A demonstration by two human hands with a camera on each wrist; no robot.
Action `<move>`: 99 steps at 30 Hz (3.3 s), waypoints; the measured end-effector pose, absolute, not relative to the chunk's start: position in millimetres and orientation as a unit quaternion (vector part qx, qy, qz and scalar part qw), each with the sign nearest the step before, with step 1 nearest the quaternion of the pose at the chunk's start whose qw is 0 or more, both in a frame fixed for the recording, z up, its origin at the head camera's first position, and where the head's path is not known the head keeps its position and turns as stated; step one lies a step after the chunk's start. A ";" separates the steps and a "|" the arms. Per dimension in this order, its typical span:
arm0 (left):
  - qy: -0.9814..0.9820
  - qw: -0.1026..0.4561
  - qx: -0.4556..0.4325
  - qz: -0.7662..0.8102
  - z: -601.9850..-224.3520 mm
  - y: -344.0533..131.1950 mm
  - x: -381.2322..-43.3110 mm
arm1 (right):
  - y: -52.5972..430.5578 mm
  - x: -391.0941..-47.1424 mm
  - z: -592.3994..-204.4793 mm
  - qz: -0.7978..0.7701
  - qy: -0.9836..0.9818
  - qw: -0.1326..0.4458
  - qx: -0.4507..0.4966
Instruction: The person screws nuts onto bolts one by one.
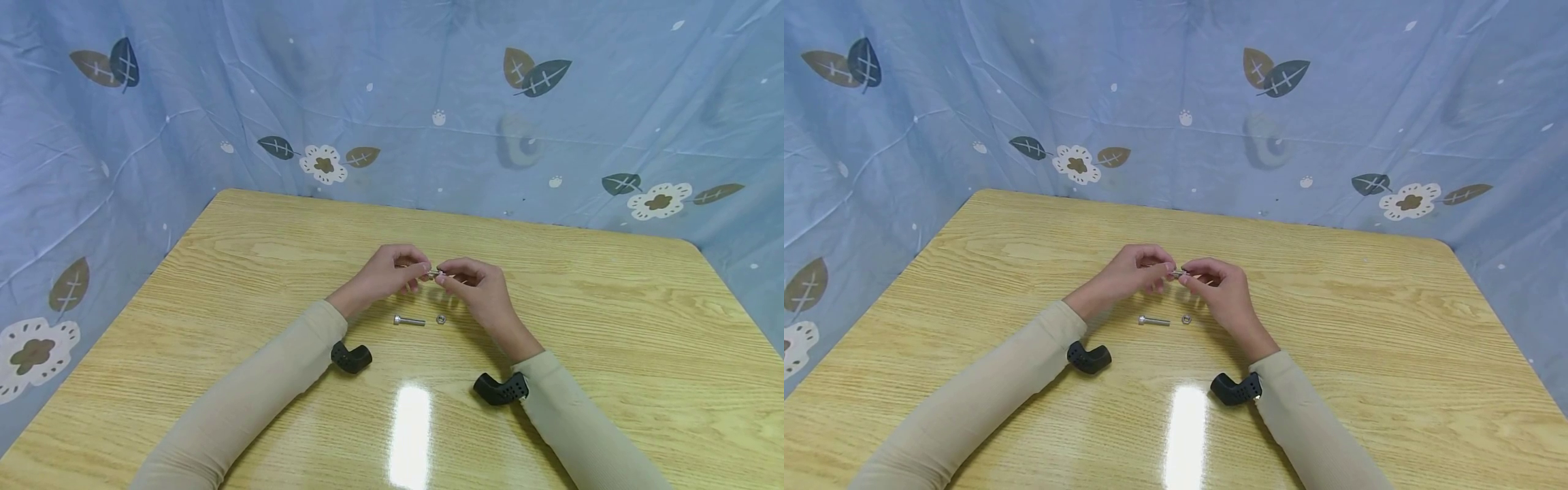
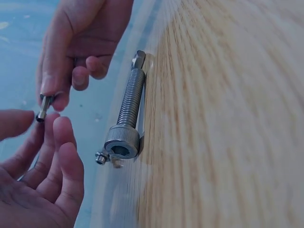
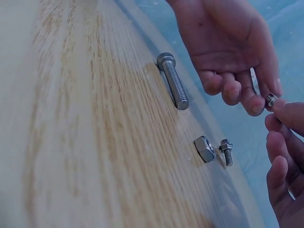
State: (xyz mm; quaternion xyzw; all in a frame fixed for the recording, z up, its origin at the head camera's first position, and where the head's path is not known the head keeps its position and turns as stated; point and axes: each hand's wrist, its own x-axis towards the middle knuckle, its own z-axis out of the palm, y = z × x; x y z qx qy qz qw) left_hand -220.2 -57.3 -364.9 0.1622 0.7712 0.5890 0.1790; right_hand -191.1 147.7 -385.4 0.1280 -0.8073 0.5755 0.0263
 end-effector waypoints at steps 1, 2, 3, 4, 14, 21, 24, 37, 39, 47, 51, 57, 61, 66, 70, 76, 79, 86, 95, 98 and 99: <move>0.770 0.180 0.162 0.590 -364.9 -57.3 -220.2 | 147.6 -191.0 -385.3 0.575 -0.808 0.027 0.128; 0.769 0.180 0.162 0.592 -364.8 -57.4 -220.1 | 147.7 -190.9 -385.3 0.573 -0.809 0.028 0.128; 0.768 0.180 0.162 0.593 -364.7 -57.4 -220.1 | 147.7 -190.9 -385.2 0.573 -0.809 0.029 0.129; 0.767 0.178 0.163 0.594 -364.5 -57.2 -220.0 | 147.7 -191.1 -385.3 0.573 -0.809 0.030 0.129; 0.763 0.151 0.187 0.599 -362.7 -57.5 -218.0 | 147.5 -190.0 -383.3 0.581 -0.803 0.027 0.128; 0.760 0.159 0.184 0.603 -364.7 -58.1 -220.1 | 147.3 -190.2 -382.6 0.584 -0.800 0.031 0.132; 0.765 0.158 0.176 0.599 -366.6 -58.4 -221.5 | 146.7 -190.4 -382.8 0.584 -0.800 0.032 0.132; 0.763 0.144 0.179 0.604 -367.3 -58.6 -221.8 | 146.2 -190.4 -383.5 0.574 -0.807 0.035 0.132; 0.762 0.141 0.183 0.605 -367.4 -58.6 -222.1 | 146.0 -190.2 -382.8 0.576 -0.806 0.033 0.132; 0.761 0.151 0.178 0.605 -366.3 -59.9 -221.2 | 145.8 -190.0 -381.5 0.582 -0.802 0.035 0.130; 0.764 0.158 0.175 0.601 -365.7 -59.1 -221.0 | 146.0 -190.0 -381.3 0.578 -0.804 0.037 0.131; 0.764 0.152 0.178 0.601 -364.5 -58.3 -219.9 | 146.2 -190.0 -382.1 0.577 -0.805 0.040 0.132; 0.767 0.144 0.180 0.599 -364.9 -58.8 -220.0 | 146.3 -190.2 -383.4 0.578 -0.804 0.040 0.133; 0.767 0.140 0.187 0.597 -364.1 -59.3 -219.9 | 146.7 -190.8 -384.2 0.581 -0.801 0.039 0.138; 0.770 0.153 0.183 0.592 -363.6 -59.0 -220.2 | 147.0 -190.8 -384.3 0.581 -0.801 0.039 0.136; 0.771 0.160 0.178 0.591 -363.3 -58.0 -219.9 | 146.0 -189.7 -383.2 0.583 -0.802 0.036 0.127; 0.766 0.157 0.179 0.597 -363.9 -57.3 -220.0 | 145.8 -189.5 -382.9 0.586 -0.799 0.036 0.129; 0.761 0.143 0.188 0.604 -364.7 -57.0 -220.5 | 145.9 -188.6 -382.5 0.588 -0.797 0.035 0.132; 0.754 0.168 0.189 0.606 -364.8 -57.4 -220.5 | 146.3 -189.2 -383.4 0.581 -0.803 0.034 0.129; 0.758 0.176 0.182 0.601 -364.8 -56.5 -221.0 | 146.6 -188.9 -383.3 0.580 -0.803 0.034 0.129; 0.760 0.176 0.180 0.599 -365.1 -56.2 -221.4 | 146.7 -188.9 -383.3 0.580 -0.804 0.034 0.129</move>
